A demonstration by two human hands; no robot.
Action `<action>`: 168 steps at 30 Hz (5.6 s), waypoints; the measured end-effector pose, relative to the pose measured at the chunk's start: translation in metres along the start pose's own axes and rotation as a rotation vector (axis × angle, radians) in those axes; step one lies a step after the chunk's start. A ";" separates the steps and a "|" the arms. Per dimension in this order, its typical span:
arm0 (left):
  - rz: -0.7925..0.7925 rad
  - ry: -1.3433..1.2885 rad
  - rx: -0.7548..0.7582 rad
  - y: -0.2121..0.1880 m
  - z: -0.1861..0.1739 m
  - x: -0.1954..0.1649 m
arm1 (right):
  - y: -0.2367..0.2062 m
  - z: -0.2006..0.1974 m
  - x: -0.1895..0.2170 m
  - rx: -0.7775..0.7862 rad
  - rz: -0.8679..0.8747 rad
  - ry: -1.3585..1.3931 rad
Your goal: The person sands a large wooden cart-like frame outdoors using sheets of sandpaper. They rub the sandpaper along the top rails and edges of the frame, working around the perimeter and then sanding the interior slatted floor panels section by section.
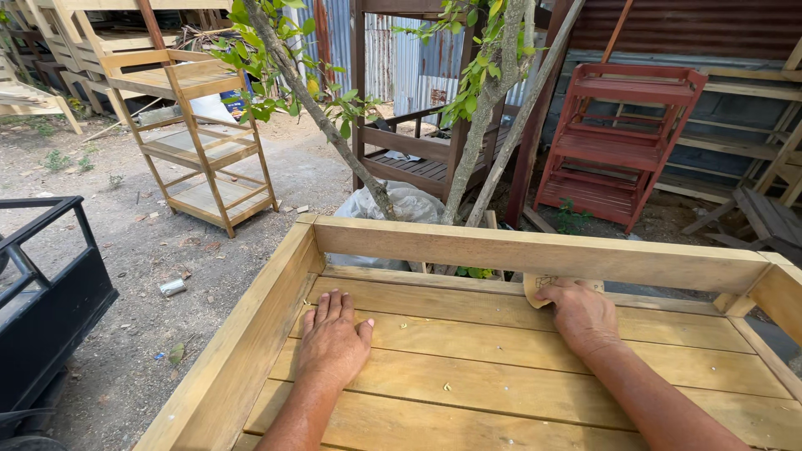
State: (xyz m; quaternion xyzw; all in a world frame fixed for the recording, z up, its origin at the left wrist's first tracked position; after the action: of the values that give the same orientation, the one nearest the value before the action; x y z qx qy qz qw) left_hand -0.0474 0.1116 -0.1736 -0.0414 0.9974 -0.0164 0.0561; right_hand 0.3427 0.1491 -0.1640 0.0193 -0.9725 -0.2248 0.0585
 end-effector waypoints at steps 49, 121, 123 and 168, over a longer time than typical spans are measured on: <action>0.029 0.011 0.086 -0.014 -0.012 -0.015 | 0.033 0.048 0.172 -0.001 -0.364 0.177; -0.033 0.120 0.140 -0.008 -0.006 -0.008 | 0.005 -0.002 0.029 -0.029 -0.113 0.300; -0.033 0.106 0.132 -0.008 -0.007 -0.008 | 0.013 0.011 0.080 -0.061 -0.202 0.363; -0.009 -0.146 -0.097 -0.023 0.004 0.017 | 0.036 0.068 0.198 -0.010 -0.297 0.294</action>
State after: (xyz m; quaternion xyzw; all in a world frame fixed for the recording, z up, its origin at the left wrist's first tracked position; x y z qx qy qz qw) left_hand -0.0616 0.0875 -0.1781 -0.0498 0.9901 0.0347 0.1266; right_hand 0.1371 0.1983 -0.1879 0.1950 -0.9387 -0.2307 0.1663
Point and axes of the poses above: each hand's wrist, its own y-axis towards the middle knuckle, its own z-axis out of the palm, x = y × z, the point moved 3 cm from there along y, towards the middle knuckle, and after that the axes turned 6 degrees about y, right-handed, at the moved point
